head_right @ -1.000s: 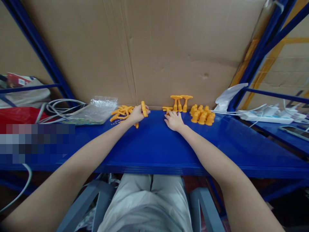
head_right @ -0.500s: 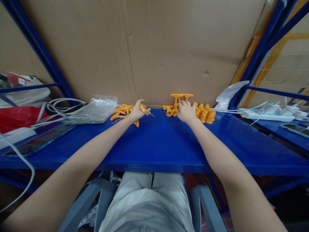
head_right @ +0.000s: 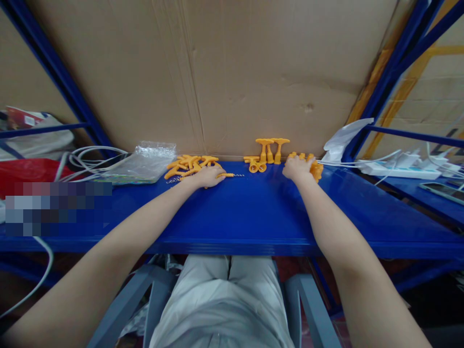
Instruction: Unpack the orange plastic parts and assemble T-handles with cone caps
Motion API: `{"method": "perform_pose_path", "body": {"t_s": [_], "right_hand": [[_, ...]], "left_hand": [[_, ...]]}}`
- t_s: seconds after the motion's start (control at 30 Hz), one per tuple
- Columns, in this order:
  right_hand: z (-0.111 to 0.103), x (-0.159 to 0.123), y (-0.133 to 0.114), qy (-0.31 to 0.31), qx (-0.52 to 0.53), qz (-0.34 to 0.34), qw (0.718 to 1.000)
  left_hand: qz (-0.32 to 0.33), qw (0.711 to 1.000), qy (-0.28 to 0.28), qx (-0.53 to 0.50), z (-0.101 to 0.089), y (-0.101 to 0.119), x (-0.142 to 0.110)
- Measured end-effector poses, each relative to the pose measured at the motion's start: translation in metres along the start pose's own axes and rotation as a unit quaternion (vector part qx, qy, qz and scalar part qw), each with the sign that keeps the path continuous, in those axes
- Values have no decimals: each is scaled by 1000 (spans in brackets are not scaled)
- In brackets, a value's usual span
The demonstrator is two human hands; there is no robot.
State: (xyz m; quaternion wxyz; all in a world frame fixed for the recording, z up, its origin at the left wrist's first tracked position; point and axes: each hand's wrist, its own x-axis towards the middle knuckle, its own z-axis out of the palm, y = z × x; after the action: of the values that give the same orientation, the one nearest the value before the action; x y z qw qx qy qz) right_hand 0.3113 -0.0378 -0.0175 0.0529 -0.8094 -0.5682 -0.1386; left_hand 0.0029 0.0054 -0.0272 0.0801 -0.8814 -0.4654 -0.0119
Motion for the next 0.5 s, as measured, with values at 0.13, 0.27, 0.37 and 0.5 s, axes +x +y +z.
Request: {"method": "perform_pose_path", "body": {"t_s": [0.13, 0.27, 0.37, 0.5], "right_hand": [[6, 1, 4, 12, 2, 13, 1000], [12, 4, 9, 15, 6, 6, 1000], [11, 5, 8, 35, 22, -5, 999], [7, 6, 1, 28, 63, -25, 997]], "left_hand": [[0, 1000, -14, 11, -2, 2, -1], [7, 1000, -5, 15, 0, 1, 0], [11, 1000, 1, 20, 3, 0, 1], [5, 1000, -3, 27, 4, 0, 2]]}}
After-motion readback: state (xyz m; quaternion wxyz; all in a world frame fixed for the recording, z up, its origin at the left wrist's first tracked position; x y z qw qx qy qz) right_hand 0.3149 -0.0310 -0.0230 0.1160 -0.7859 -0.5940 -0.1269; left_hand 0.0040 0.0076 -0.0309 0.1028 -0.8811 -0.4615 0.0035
